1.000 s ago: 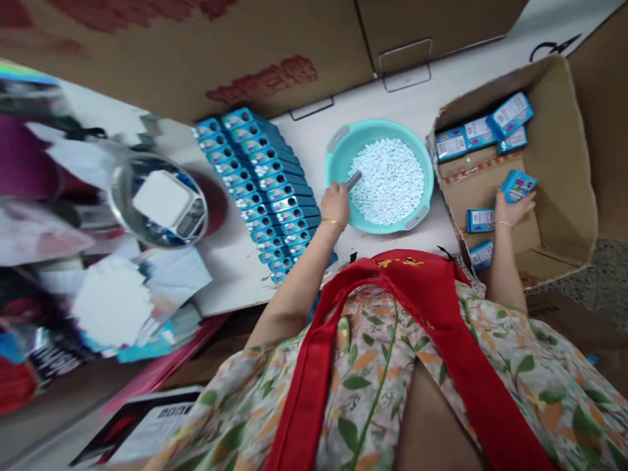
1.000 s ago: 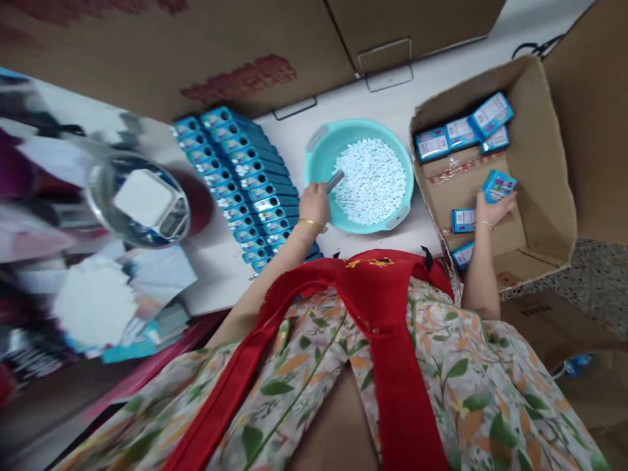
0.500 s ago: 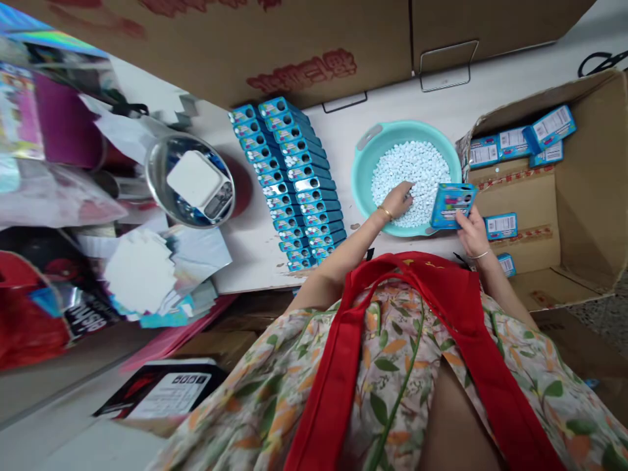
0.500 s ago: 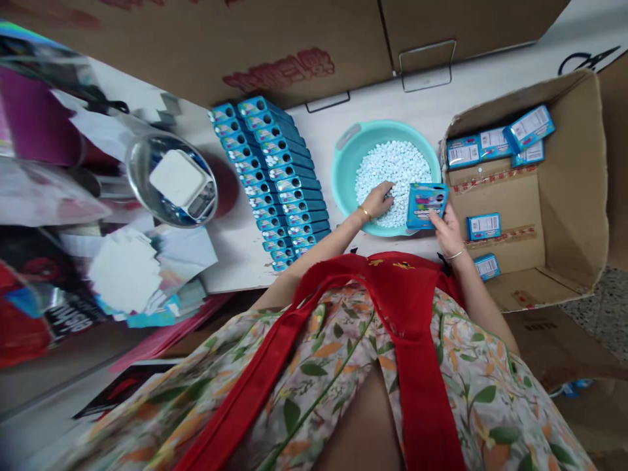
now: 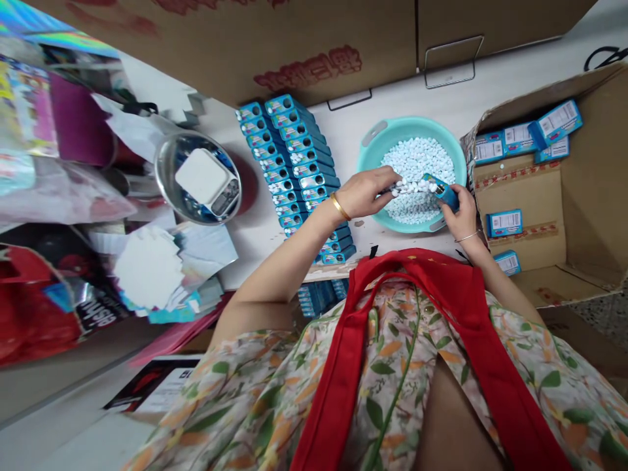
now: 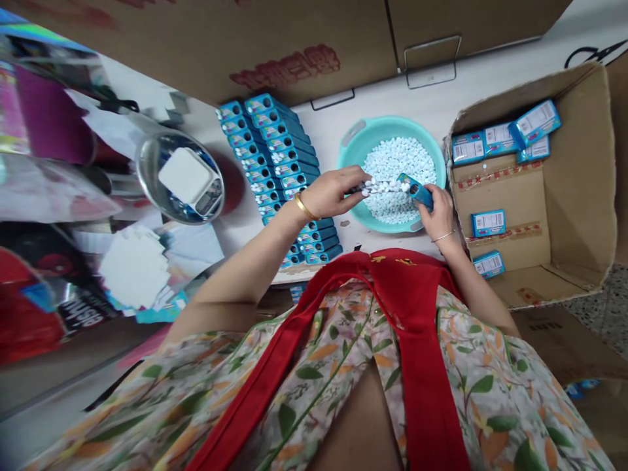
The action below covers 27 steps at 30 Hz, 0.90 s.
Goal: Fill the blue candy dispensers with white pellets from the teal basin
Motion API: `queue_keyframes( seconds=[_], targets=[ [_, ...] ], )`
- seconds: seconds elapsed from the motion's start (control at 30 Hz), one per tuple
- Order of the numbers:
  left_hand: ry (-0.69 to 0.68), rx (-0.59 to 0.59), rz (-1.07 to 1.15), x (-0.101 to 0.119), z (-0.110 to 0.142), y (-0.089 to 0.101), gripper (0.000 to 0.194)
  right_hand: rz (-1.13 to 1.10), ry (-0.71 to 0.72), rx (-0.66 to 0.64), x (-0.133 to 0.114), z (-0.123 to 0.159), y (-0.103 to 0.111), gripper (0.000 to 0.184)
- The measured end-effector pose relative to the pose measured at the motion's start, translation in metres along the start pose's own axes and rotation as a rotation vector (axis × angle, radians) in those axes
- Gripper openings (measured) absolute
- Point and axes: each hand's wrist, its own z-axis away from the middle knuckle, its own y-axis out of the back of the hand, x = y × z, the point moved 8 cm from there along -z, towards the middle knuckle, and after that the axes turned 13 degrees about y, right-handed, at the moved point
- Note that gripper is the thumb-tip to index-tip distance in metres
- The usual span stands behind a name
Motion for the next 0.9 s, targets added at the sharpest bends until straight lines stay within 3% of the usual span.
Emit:
queue_keyframes(
  seconds=[0.23,0.4,0.47,0.57,0.67,0.73,0.8,0.9],
  targets=[
    [0.153,-0.144,-0.360,0.048,-0.010,0.015,0.034,0.036,0.206,-0.031,-0.001,-0.005,-0.018,0.044],
    [0.148,-0.090,-0.443,0.087,-0.007,0.020,0.034,0.004,0.241,-0.040,0.008,0.001,-0.031,0.042],
    [0.120,-0.075,-0.446,0.090,-0.005,0.018,0.034,-0.012,0.241,-0.034,0.012,0.002,-0.033,0.043],
    [0.172,-0.040,-0.431,0.060,-0.007,0.014,0.034,-0.026,0.231,-0.001,0.017,0.003,-0.030,0.042],
    [0.327,0.004,-0.398,-0.006,-0.019,0.000,0.039,-0.051,0.213,0.031,0.021,0.004,-0.023,0.041],
    [0.435,-0.018,-0.366,-0.053,-0.032,-0.023,0.044,-0.072,0.192,0.068,0.024,0.004,-0.018,0.042],
    [0.495,-0.071,-0.309,-0.084,-0.047,-0.055,0.045,-0.097,0.156,0.107,0.030,0.006,-0.014,0.044],
    [0.464,-0.131,-0.176,-0.089,-0.070,-0.106,0.046,-0.131,0.084,0.155,0.041,0.009,-0.012,0.049]
  ],
)
